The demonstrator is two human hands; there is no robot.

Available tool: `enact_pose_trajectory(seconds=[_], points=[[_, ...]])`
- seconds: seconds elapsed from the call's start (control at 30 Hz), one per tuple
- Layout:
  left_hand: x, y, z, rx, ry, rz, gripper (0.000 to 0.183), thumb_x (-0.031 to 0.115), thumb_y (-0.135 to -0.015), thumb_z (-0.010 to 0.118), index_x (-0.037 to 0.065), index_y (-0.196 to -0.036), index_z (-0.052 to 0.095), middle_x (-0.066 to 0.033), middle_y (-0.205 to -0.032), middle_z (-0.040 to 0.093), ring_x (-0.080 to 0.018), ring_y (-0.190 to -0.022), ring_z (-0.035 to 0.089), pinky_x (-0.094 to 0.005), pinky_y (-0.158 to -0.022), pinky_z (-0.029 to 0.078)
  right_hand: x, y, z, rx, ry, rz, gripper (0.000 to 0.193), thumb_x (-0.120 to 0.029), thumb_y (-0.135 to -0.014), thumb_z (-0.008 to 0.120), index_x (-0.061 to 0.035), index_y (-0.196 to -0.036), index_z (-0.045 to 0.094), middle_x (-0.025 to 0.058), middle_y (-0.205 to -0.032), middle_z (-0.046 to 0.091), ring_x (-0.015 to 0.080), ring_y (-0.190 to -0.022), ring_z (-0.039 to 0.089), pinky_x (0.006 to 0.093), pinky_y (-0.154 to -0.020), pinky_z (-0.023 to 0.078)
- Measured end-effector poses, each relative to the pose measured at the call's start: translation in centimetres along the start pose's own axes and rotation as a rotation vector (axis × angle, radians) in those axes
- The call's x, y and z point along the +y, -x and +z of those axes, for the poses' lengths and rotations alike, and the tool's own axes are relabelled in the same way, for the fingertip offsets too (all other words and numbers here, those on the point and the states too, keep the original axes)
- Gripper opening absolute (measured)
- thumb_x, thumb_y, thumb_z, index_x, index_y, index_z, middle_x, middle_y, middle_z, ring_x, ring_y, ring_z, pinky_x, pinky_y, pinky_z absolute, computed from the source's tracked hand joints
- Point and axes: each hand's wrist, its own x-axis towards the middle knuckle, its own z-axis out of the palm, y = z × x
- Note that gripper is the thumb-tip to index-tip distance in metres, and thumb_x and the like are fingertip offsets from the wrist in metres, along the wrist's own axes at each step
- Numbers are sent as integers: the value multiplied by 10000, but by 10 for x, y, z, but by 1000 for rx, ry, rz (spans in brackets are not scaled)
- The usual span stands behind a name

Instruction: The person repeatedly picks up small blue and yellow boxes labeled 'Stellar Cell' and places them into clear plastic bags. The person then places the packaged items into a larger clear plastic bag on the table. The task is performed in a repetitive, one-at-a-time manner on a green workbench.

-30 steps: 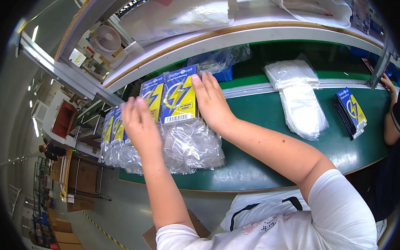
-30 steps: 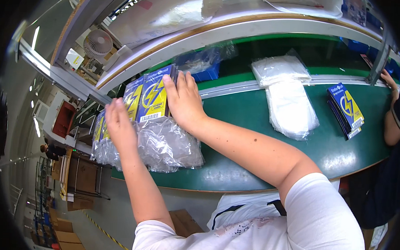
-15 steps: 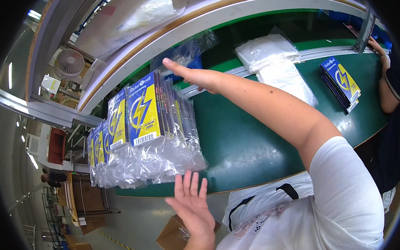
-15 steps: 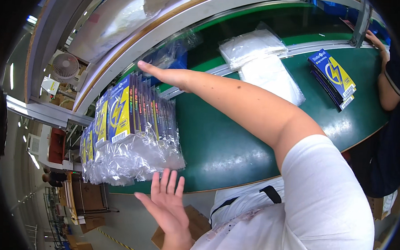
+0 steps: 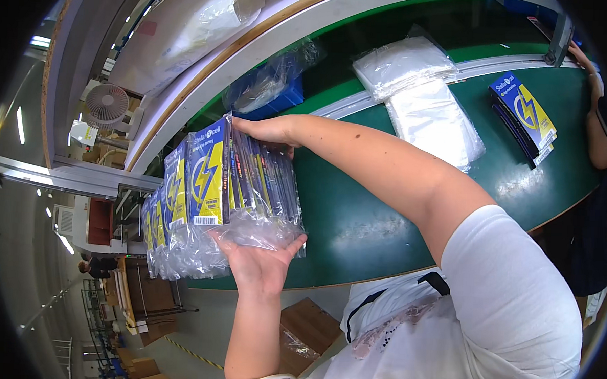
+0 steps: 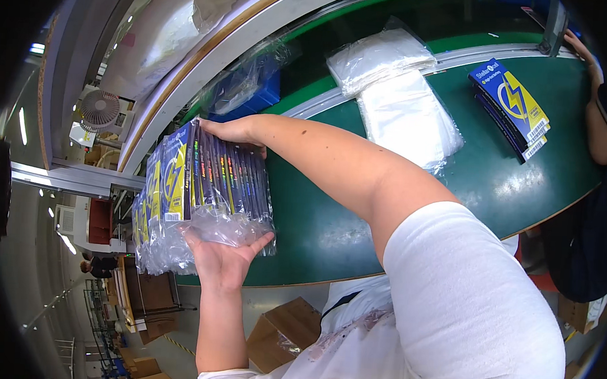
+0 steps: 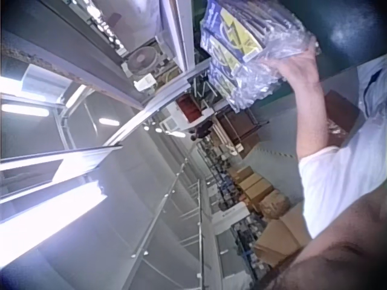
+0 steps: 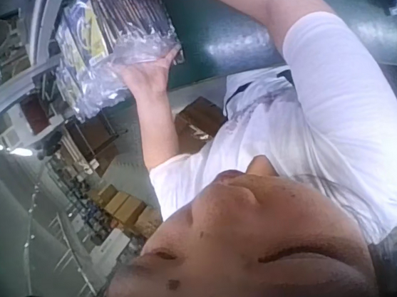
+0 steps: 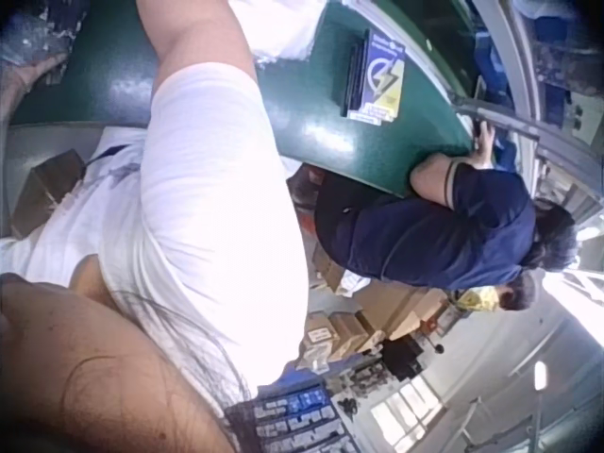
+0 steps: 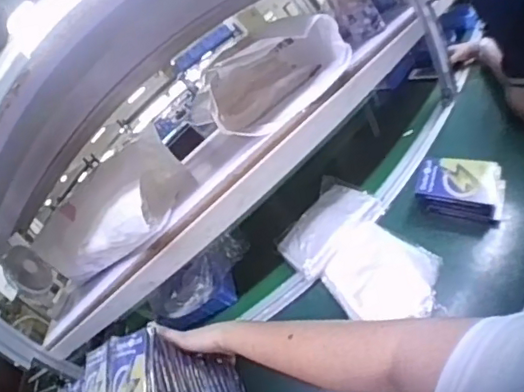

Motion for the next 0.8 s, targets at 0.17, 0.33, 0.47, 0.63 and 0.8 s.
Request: enact_pose_trajectory(seconds=[0.17,0.33,0.47,0.63,0.8], points=[[2,-2,-9,-27,74,-62,932,803,-828,230,183,-1505,70,-135,-1550,126,-418,-1408,132,-743,-1019,113,0,1,2,-17,-52,37,984,-861,-767,124,-200,-1477,289,204,-1505,259,431,-1368,263,677,-1029,196],[0,17,2,78,102,-101,1008,804,-825,253,96,-1501,13,-186,-1546,97,-439,-1407,106,-699,-1054,127,13,6,10,308,-289,-186,1070,-864,-771,160,-53,-1456,286,235,-1483,286,425,-1370,258,552,-1094,187],[-13,56,-9,320,139,62,1042,758,-861,255,-55,-1463,7,-298,-1515,32,-434,-1416,49,-589,-1119,125,18,32,13,643,-290,-436,973,-736,-882,246,71,-1425,263,287,-1460,294,383,-1383,255,378,-1126,211],[-51,31,-26,591,-839,1343,883,636,-948,157,-64,-1463,2,-254,-1536,16,-360,-1437,28,-459,-1165,44,-7,37,44,877,-147,-809,865,-641,-926,334,65,-1422,273,301,-1442,312,380,-1374,271,364,-1130,208],[-22,-34,-13,833,-1132,1643,582,340,-1032,205,-50,-1460,142,-220,-1539,104,-364,-1435,47,-499,-1155,42,-35,1,46,831,-182,-815,721,-546,-935,417,66,-1315,443,285,-1288,496,369,-1259,440,354,-1073,309]])
